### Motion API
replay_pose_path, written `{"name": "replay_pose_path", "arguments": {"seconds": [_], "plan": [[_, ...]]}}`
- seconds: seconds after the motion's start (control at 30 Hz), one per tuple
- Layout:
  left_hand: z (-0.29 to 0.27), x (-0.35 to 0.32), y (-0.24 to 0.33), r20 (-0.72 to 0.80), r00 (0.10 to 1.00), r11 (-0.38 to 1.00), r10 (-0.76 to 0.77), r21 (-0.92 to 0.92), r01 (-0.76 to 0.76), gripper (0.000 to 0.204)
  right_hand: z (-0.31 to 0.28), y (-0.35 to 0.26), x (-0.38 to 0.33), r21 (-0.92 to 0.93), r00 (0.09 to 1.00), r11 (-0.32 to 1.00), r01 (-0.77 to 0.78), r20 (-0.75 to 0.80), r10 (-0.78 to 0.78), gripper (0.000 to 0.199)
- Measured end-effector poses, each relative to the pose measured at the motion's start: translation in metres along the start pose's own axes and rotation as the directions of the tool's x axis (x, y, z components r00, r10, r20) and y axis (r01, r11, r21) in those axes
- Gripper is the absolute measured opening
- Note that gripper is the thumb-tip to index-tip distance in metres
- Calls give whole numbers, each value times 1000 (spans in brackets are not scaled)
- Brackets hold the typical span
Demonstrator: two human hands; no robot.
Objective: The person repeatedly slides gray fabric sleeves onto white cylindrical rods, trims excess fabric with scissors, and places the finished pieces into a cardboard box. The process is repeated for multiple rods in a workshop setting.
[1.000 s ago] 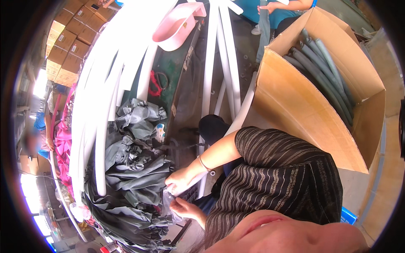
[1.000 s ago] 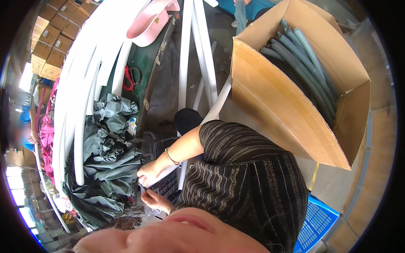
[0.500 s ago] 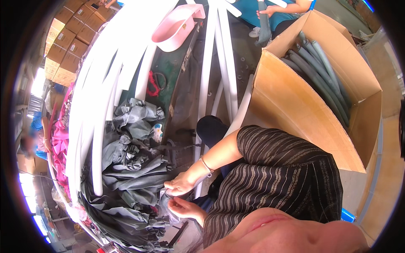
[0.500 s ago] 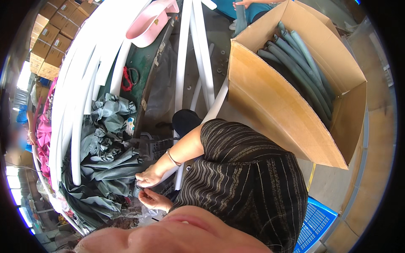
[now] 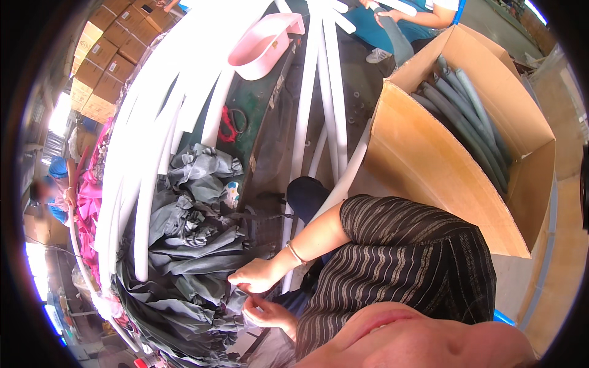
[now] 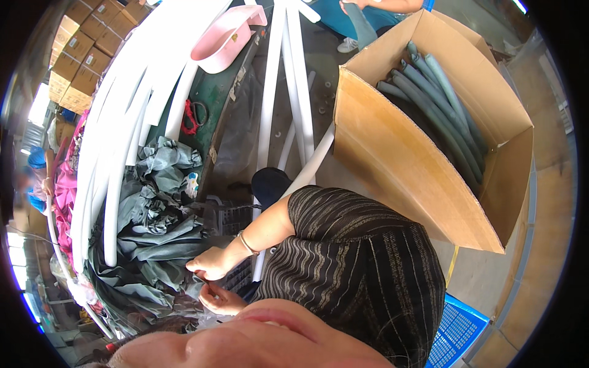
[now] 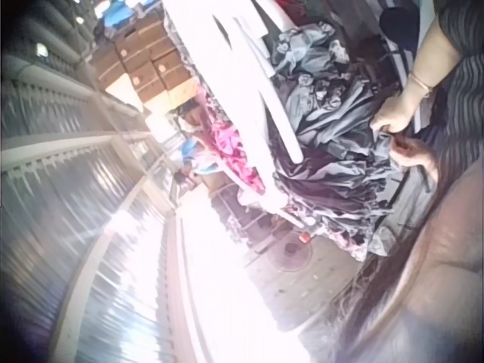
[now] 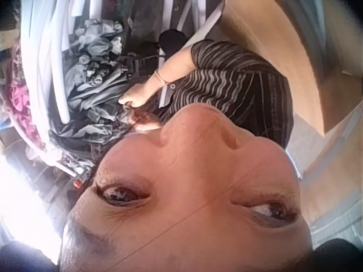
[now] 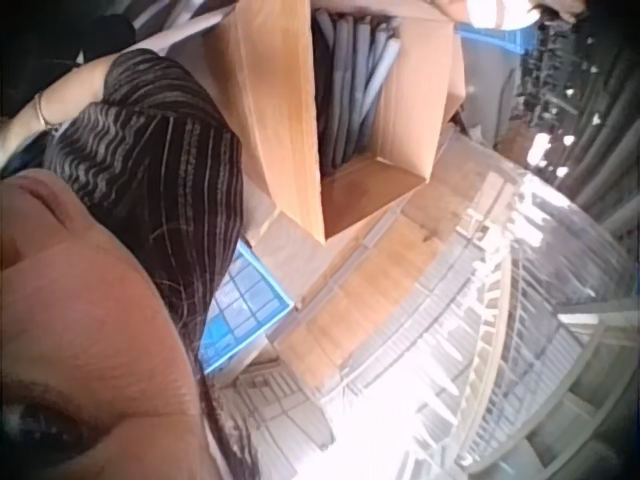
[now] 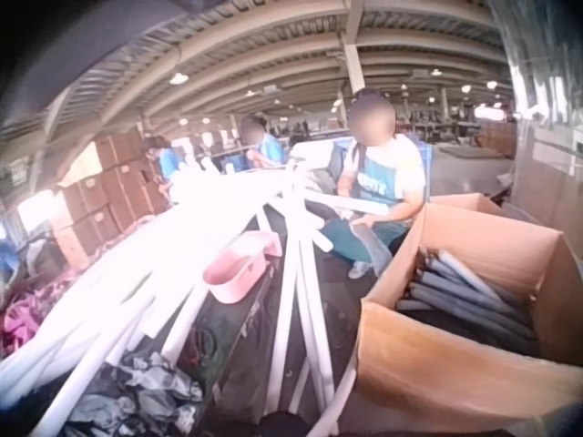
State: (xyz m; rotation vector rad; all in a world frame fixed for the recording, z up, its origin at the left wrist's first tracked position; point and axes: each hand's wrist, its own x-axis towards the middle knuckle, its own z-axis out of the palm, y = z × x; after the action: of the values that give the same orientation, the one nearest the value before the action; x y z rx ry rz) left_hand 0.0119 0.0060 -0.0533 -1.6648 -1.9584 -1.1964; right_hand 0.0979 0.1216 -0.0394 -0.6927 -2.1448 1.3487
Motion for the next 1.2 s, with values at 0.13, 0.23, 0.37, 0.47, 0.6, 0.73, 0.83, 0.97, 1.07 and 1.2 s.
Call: {"name": "replay_pose_path", "arguments": {"seconds": [0.13, 0.23, 0.37, 0.47, 0.6, 0.73, 0.83, 0.97, 1.07, 1.2], "plan": [[13, -13, -5, 46, 915, 880, -400, -260, 398, 15, -9, 0, 3, 197, 993, 977, 80, -106, -60, 19], [12, -13, -4, 207, 719, 474, -664, -626, 619, 17, -11, -1, 1, 220, 984, 960, 174, -82, -159, 19], [11, 8, 1, 418, 627, 11, -658, -827, 563, 21, -8, -11, -13, 164, 980, 968, 190, 22, -196, 23], [8, 17, 8, 530, 599, -248, -600, -835, 491, 24, -3, -20, -20, 143, 982, 973, 181, 32, -187, 25], [14, 20, 17, 595, 599, -408, -536, -803, 434, 28, 11, -12, -10, 264, 971, 942, 207, -171, -166, 28], [20, 14, 7, 549, 678, -219, -489, -829, 515, 39, 9, -10, -14, 399, 971, 893, 209, -197, -139, 38], [14, 24, 1, 557, 692, -205, -459, -825, 527, 39, -3, -13, -17, 413, 969, 877, 244, -78, -233, 39], [-9, 48, -20, 317, 703, -85, -637, -935, 345, 28, -31, 1, -46, -208, 950, 928, 310, 41, -308, 63], [-23, 66, -5, 257, 715, -83, -650, -960, 269, 19, -27, 17, -64, -287, 961, 917, 277, 92, -261, 52], [-25, 67, 11, 338, 752, -182, -566, -941, 286, 13, -34, 1, -63, -286, 959, 917, 279, 43, -279, 41]]}}
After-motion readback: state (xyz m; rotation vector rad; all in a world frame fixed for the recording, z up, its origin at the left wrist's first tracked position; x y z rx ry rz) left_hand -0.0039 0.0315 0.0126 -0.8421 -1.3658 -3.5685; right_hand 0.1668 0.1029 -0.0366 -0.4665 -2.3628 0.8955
